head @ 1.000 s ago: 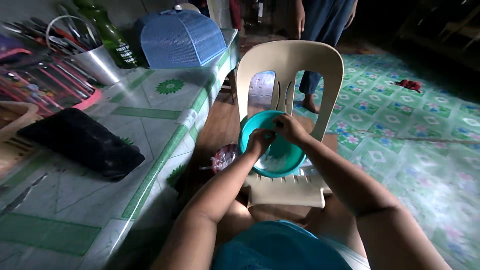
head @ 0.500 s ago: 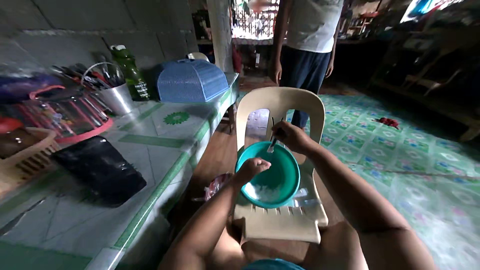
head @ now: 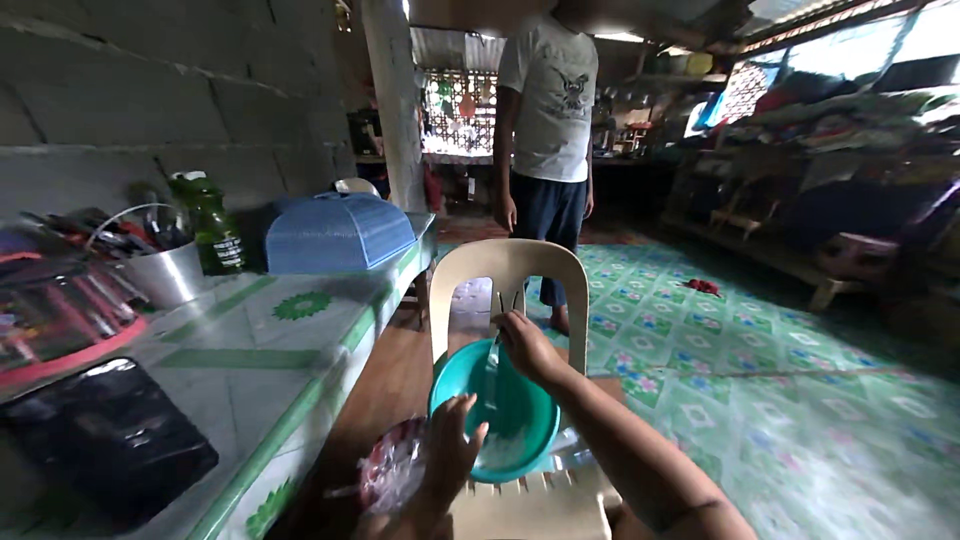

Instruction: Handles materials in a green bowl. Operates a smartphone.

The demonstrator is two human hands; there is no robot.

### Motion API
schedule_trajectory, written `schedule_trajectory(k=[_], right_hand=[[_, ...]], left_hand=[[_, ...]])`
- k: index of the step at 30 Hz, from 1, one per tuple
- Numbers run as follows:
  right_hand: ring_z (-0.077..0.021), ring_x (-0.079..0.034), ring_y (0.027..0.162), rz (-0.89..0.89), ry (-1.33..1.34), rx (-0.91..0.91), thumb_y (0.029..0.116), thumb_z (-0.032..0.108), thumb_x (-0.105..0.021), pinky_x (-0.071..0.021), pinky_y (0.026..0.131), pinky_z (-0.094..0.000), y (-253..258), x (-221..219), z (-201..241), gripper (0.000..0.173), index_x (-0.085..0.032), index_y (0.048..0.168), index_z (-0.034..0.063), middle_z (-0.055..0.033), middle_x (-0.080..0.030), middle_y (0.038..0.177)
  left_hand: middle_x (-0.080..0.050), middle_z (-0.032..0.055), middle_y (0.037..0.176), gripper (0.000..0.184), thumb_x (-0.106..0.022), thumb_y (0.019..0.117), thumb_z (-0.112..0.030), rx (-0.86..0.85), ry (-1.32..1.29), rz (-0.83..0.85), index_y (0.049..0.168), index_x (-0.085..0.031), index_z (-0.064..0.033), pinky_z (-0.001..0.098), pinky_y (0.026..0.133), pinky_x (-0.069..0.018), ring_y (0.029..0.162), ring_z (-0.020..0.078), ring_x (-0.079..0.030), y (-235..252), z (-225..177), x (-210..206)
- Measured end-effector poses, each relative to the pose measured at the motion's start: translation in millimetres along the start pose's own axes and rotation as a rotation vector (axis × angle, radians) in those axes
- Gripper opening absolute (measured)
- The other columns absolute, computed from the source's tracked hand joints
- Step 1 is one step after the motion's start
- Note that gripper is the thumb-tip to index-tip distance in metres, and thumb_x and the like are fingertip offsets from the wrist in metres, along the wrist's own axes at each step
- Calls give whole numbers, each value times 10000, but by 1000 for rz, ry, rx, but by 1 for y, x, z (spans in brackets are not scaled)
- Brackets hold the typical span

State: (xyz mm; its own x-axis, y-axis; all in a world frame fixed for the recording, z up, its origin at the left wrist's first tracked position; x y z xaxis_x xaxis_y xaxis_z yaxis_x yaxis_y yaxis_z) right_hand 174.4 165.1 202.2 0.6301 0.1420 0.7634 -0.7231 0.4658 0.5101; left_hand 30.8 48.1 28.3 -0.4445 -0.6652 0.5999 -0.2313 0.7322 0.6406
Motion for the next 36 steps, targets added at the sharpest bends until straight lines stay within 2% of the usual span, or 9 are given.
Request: schedule_trajectory(k=[3, 6, 14, 18, 22, 27, 31, 34, 36], right_hand=[[-338, -624, 1220, 172, -34, -48, 1045, 28, -464, -493, 1069, -463, 2, -7, 2, 329, -581, 1350, -12, -233, -617, 1317], [-318, -641, 1185, 72, -26, -51, 1034, 30, -469, -507, 1050, -428, 6, -6, 2, 338, -594, 1344, -15, -228, -631, 1293], [-303, -648, 1154, 329, -19, -96, 1037, 31, -508, -501, 1038, -454, 11, -4, 11, 342, -584, 1370, 17, -200, -651, 1260], [-282, -643, 1165, 324, -21, -98, 1047, 50, -494, -496, 1048, -433, 17, 7, 18, 348, -569, 1386, 17, -189, -649, 1270], [-317, -673, 1092, 230, -52, -94, 1036, 22, -536, -534, 984, -500, 26, 39, 39, 341, -586, 1374, 24, -193, -673, 1211], [-293, -671, 1040, -156, -63, 22, 998, 3, -545, -554, 943, -463, 29, 62, 45, 325, -613, 1316, -1, -189, -671, 1162], [-346, -659, 1139, 116, -94, -34, 1021, -3, -520, -525, 1005, -511, 44, 25, 20, 320, -605, 1329, 8, -219, -641, 1278], [-326, -669, 1094, 95, -82, -83, 1029, 13, -520, -530, 979, -510, 54, 45, 33, 362, -570, 1386, 27, -202, -657, 1234], [-302, -676, 1039, -22, -82, -55, 1028, 29, -519, -548, 940, -495, 52, 59, 41, 363, -566, 1388, 37, -185, -666, 1191]], left_hand=[[-625, 196, 1367, 387, -660, 951, -364, -170, 25, 40, 1241, -733, -118, 623, 1098, -406, 1316, 443, -537, -52, -8, -4], [-645, 187, 1338, 327, -702, 921, -333, -282, 6, 19, 1195, -752, -161, 606, 1062, -436, 1284, 436, -561, -79, -10, -12], [-659, 169, 1309, 322, -614, 968, -359, -208, -8, -80, 1156, -754, -139, 563, 1091, -419, 1273, 383, -576, -98, 8, -33], [-684, 80, 1281, 259, -630, 967, -385, -296, 96, -54, 1131, -747, -224, 500, 1044, -477, 1259, 309, -597, -100, 2, -32], [-679, 64, 1280, 255, -627, 968, -401, -317, 99, -51, 1140, -733, -246, 500, 1006, -505, 1257, 295, -598, -100, 0, -35], [-688, 74, 1272, 259, -626, 972, -394, -297, 93, -9, 1126, -753, -229, 503, 1003, -514, 1253, 306, -607, -98, 0, -34], [-693, 86, 1262, 253, -637, 966, -363, -311, 90, 31, 1133, -757, -215, 518, 1002, -513, 1246, 323, -611, -97, -3, -33], [-696, 73, 1259, 253, -628, 972, -370, -325, 104, 38, 1134, -756, -224, 495, 1009, -517, 1247, 309, -614, -97, -3, -34], [-694, 71, 1261, 250, -624, 976, -369, -319, 96, 37, 1129, -754, -219, 491, 1016, -514, 1252, 304, -609, -98, -3, -35]])
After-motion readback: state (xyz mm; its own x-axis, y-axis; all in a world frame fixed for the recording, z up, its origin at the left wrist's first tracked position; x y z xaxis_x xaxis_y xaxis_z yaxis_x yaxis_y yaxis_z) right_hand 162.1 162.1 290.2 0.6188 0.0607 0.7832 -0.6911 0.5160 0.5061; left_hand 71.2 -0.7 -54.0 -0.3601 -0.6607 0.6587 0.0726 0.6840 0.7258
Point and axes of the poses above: each hand's wrist, its own y-axis towards the middle knuckle, its own x-axis out of the back of the hand, z = x × y, the point moved 2 cm from there along y, towards the middle knuckle
